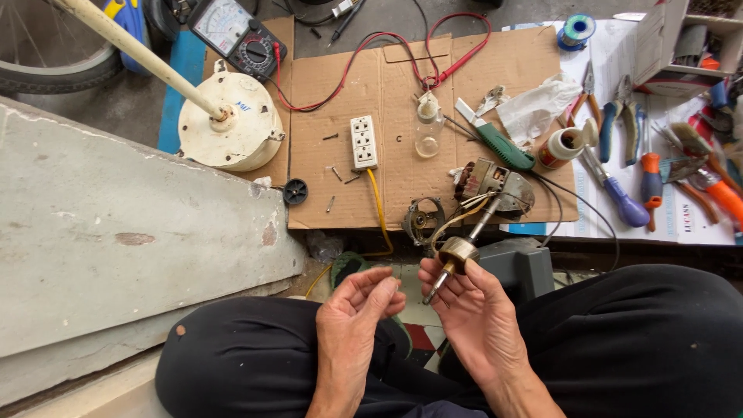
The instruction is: The person applies lubricant to a motor rotor and stator, then inserts the rotor into the stator housing. They handle a small bottle of lubricant, a motor rotor, and a motor stator while sitting on the floor.
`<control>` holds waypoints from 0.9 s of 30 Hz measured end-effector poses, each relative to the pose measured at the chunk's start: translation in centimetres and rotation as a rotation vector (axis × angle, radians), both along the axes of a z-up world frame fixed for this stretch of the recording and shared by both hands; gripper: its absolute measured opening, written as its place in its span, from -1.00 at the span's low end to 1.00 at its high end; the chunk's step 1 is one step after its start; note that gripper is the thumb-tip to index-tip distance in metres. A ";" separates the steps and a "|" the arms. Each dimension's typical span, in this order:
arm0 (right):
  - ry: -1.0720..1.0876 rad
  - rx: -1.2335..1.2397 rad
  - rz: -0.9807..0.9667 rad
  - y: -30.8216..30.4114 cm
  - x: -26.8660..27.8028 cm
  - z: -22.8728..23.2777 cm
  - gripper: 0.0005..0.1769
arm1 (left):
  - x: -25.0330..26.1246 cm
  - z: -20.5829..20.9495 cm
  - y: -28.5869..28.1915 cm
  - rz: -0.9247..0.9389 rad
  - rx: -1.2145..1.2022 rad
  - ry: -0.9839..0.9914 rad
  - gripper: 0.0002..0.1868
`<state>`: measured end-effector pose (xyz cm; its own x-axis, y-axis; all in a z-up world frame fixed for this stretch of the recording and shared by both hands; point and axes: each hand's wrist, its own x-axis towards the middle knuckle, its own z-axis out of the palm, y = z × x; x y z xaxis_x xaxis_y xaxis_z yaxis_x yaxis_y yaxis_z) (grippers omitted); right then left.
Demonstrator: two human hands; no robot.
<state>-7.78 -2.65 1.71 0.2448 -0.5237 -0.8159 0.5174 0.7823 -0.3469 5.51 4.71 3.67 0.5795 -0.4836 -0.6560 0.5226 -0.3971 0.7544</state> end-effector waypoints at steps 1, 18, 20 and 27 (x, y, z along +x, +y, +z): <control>-0.010 0.004 -0.038 -0.1 -0.1 0.1 -0.40 | -0.5 -0.6 0.2 -0.003 0.007 0.027 -0.74; -0.279 0.095 -0.276 -0.2 -1.4 -1.9 -0.42 | -5.8 -2.7 -4.2 -0.226 -0.117 -0.056 -0.70; -0.215 0.107 -0.252 -0.4 -1.0 -0.7 -0.49 | -5.9 -3.2 -4.4 -0.215 -0.136 -0.077 -0.68; -0.154 0.004 -0.254 0.1 -1.3 -2.3 -0.59 | -5.7 -3.6 -4.8 -0.169 -0.140 0.001 -0.71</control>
<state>-9.09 -2.52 -0.63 0.2274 -0.5810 -0.7815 0.7432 0.6221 -0.2463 -0.14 -0.12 0.07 0.4820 -0.6602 -0.5760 0.4580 -0.3705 0.8080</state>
